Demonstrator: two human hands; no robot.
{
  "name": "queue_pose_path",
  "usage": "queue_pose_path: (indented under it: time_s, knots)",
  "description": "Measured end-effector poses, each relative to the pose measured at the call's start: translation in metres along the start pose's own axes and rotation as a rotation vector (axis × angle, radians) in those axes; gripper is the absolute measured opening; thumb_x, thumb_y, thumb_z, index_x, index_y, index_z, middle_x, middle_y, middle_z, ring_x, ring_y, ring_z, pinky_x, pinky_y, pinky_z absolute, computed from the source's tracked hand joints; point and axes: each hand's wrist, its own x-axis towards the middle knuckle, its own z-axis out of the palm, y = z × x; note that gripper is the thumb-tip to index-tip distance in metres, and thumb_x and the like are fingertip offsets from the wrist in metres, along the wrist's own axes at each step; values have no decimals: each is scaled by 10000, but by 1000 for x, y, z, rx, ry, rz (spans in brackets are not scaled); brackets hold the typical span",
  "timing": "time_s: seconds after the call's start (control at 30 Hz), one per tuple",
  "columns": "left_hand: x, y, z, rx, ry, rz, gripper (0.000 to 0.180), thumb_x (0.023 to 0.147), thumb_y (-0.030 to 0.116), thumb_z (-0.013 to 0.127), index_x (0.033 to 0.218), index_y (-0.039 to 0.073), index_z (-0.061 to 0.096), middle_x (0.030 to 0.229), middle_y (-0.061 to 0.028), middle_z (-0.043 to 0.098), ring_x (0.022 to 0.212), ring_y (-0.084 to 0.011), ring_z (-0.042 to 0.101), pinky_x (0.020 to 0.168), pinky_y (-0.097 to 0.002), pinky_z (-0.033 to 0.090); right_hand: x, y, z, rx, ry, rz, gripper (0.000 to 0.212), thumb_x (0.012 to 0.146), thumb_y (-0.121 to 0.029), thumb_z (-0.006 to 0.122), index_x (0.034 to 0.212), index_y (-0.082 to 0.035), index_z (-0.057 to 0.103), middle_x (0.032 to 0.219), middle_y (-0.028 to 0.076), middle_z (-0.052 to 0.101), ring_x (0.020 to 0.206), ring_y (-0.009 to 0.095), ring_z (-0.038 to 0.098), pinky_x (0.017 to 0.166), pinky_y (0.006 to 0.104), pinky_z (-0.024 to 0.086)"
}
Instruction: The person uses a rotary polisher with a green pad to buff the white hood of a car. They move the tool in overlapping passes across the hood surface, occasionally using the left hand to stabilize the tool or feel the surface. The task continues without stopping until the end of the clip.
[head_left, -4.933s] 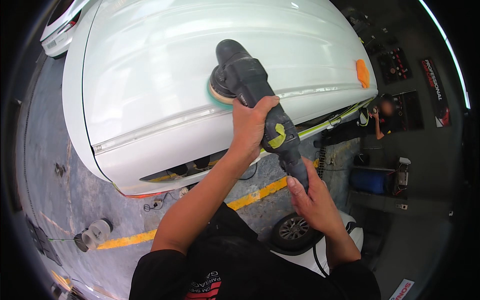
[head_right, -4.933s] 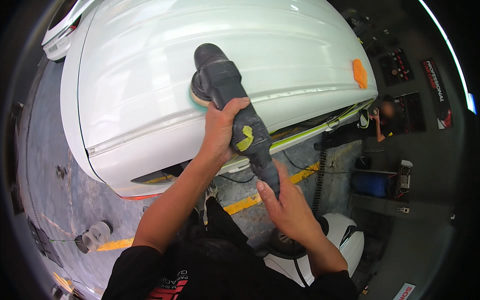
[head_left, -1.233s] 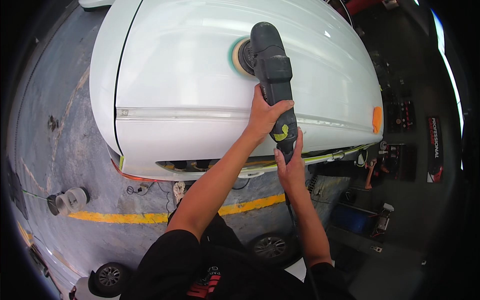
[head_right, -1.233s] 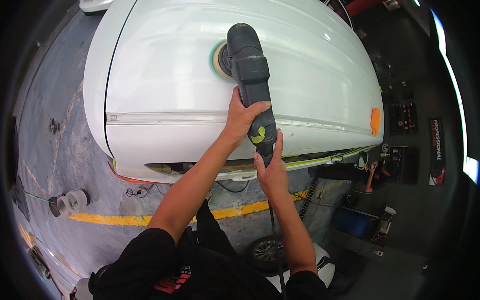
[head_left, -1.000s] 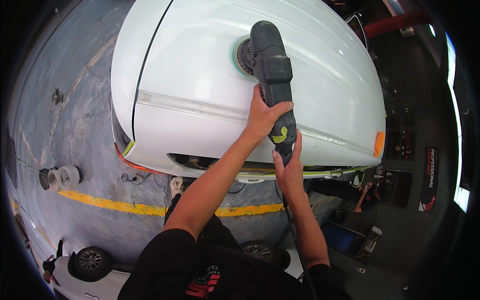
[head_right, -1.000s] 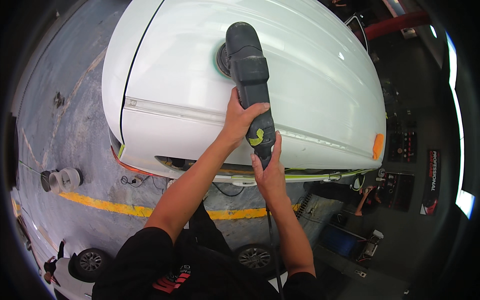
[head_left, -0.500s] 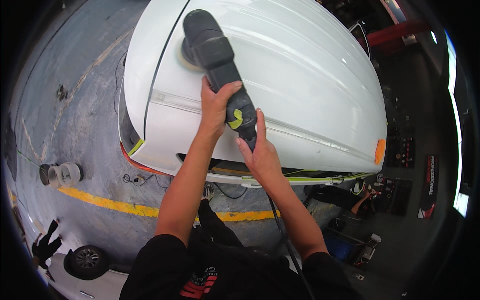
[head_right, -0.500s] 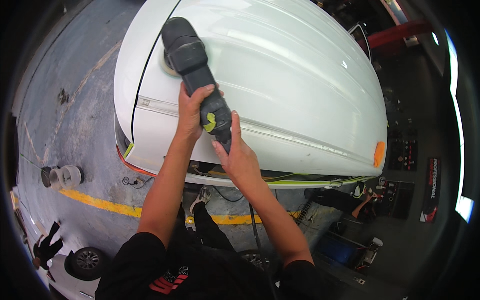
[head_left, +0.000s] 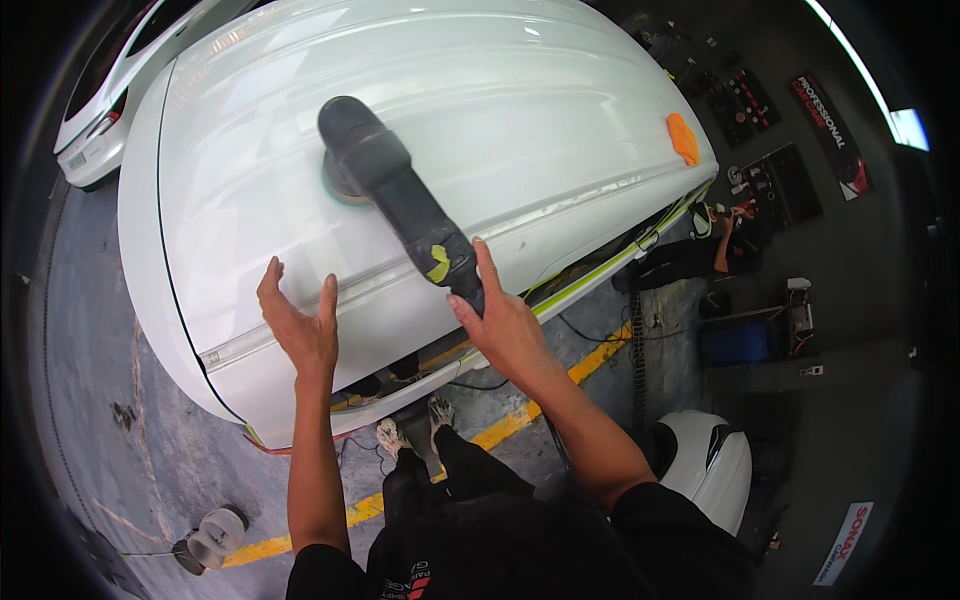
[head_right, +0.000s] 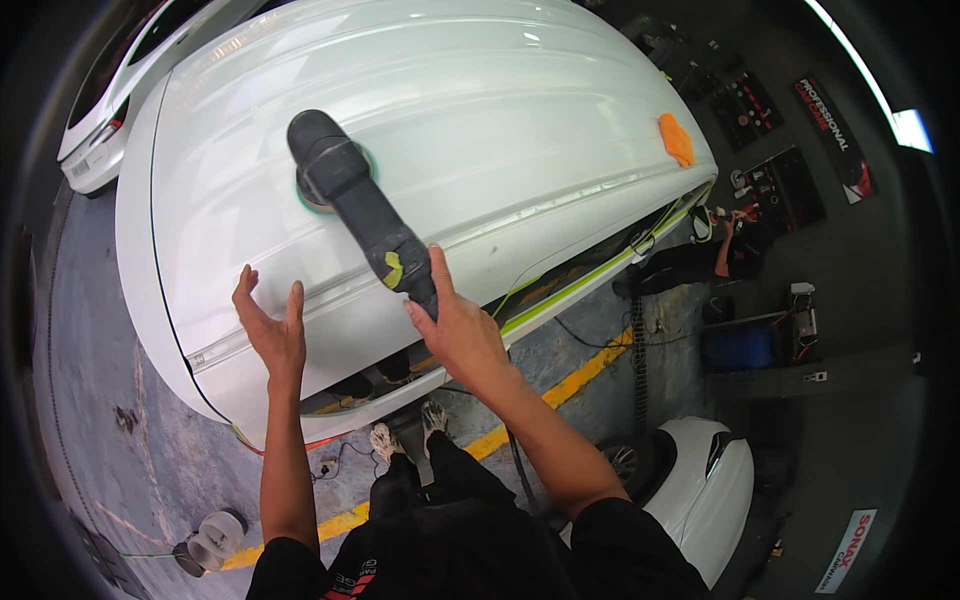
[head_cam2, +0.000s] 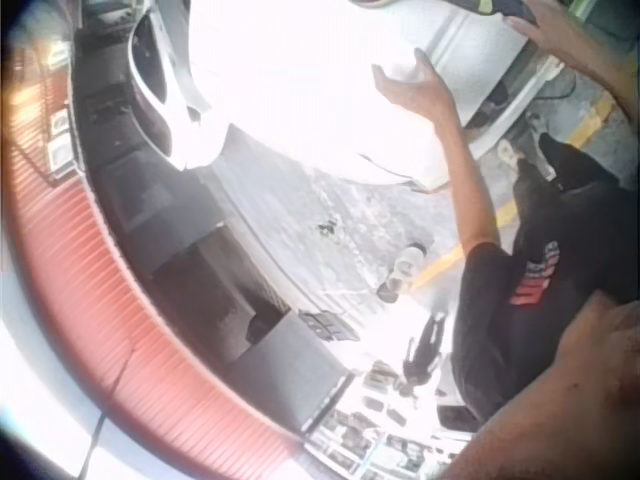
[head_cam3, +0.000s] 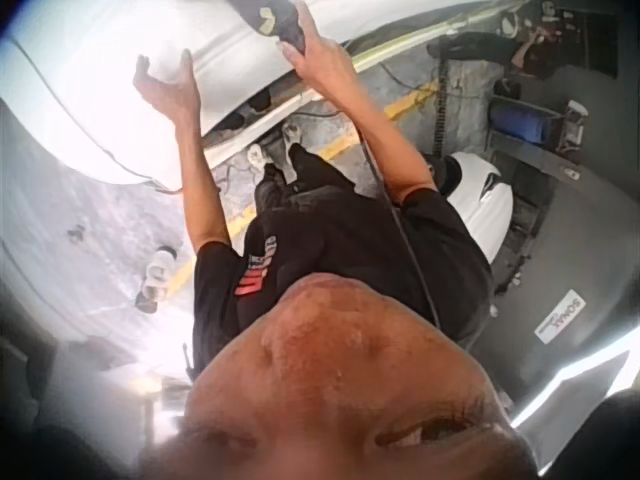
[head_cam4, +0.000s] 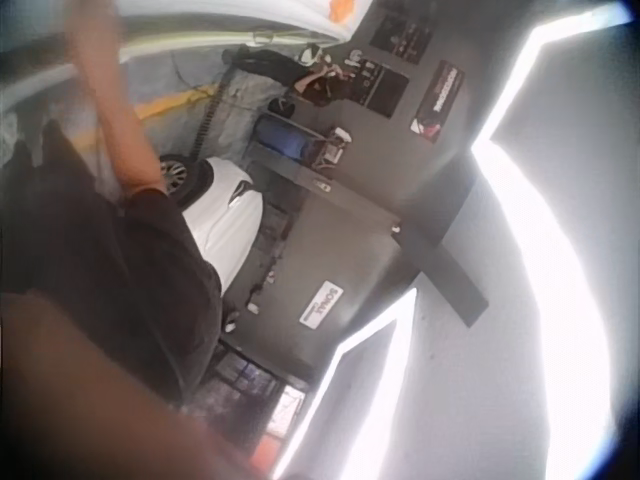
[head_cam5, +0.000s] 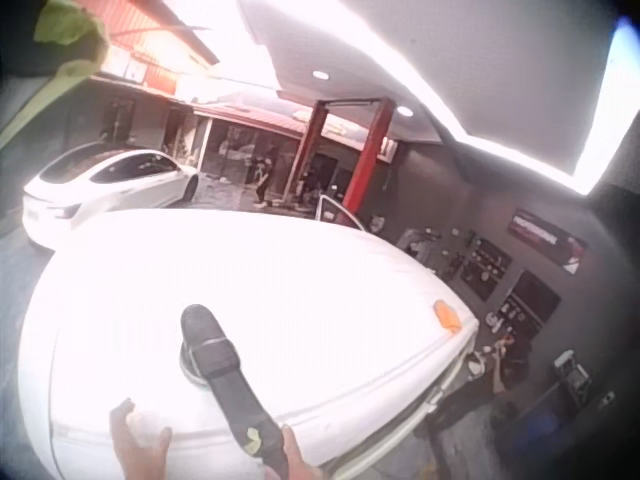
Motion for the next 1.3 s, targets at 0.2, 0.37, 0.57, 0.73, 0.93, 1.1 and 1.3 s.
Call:
queue_pose_path:
  time_s: [0.2, 0.37, 0.57, 0.73, 0.93, 1.1, 1.3]
  knots:
    - [-7, -64, -35, 505, -50, 228, 728, 938, 322, 794, 1530, 43, 476, 1572, -206, 469, 1502, -393, 397, 1279, -587, 231, 26, 81, -44, 93, 239, 169, 827, 1089, -467, 568, 1713, -156, 124, 1093, 378, 722, 1067, 581, 691, 903, 600, 549]
    - [-5, -64, -39, 547, -129, 181, 667, 960, 363, 754, 1496, 58, 501, 1582, -191, 467, 1521, -376, 387, 1298, -581, 192, 92, 61, -76, 335, 242, 364, 858, 1088, -481, 587, 1705, -112, 119, 819, 203, 696, 513, 280, 641, 482, 414, 537]
    - [-4, -57, -36, 508, -112, 171, 618, 943, 351, 765, 1443, 54, 555, 1565, -187, 491, 1516, -365, 397, 1294, -593, 198, 127, 11, -69, 168, 226, 300, 839, 1101, -436, 557, 1698, -70, 94, 926, 282, 726, 721, 407, 731, 669, 495, 591]
    - [-4, -60, -40, 508, -99, 162, 611, 941, 354, 768, 1432, 50, 567, 1563, -180, 497, 1512, -362, 405, 1291, -603, 193, 128, -40, -26, 74, 137, 143, 841, 1098, -429, 550, 1701, -82, 78, 1077, 378, 717, 1011, 549, 713, 904, 571, 561]
    - [-4, -58, -37, 497, -96, 162, 606, 944, 364, 763, 1419, 38, 576, 1563, -170, 507, 1515, -354, 405, 1289, -604, 191, 136, -112, 8, 29, -30, 9, 846, 1089, -415, 571, 1691, -67, 90, 1044, 364, 722, 987, 560, 711, 878, 573, 556]
    - [-5, -59, -41, 535, -107, 147, 580, 947, 348, 748, 1413, 43, 585, 1566, -168, 514, 1510, -347, 416, 1299, -590, 170, 134, -152, 37, -2, -168, -172, 856, 1086, -416, 580, 1702, -75, 94, 996, 352, 718, 882, 506, 735, 802, 555, 588]
    - [-5, -60, -35, 541, -95, 168, 539, 949, 301, 739, 1398, 41, 592, 1572, -157, 515, 1508, -341, 425, 1305, -580, 164, 139, -126, 52, -200, 33, -326, 816, 1075, -457, 601, 1728, -290, 141, 831, 187, 651, 719, 417, 730, 627, 511, 602]
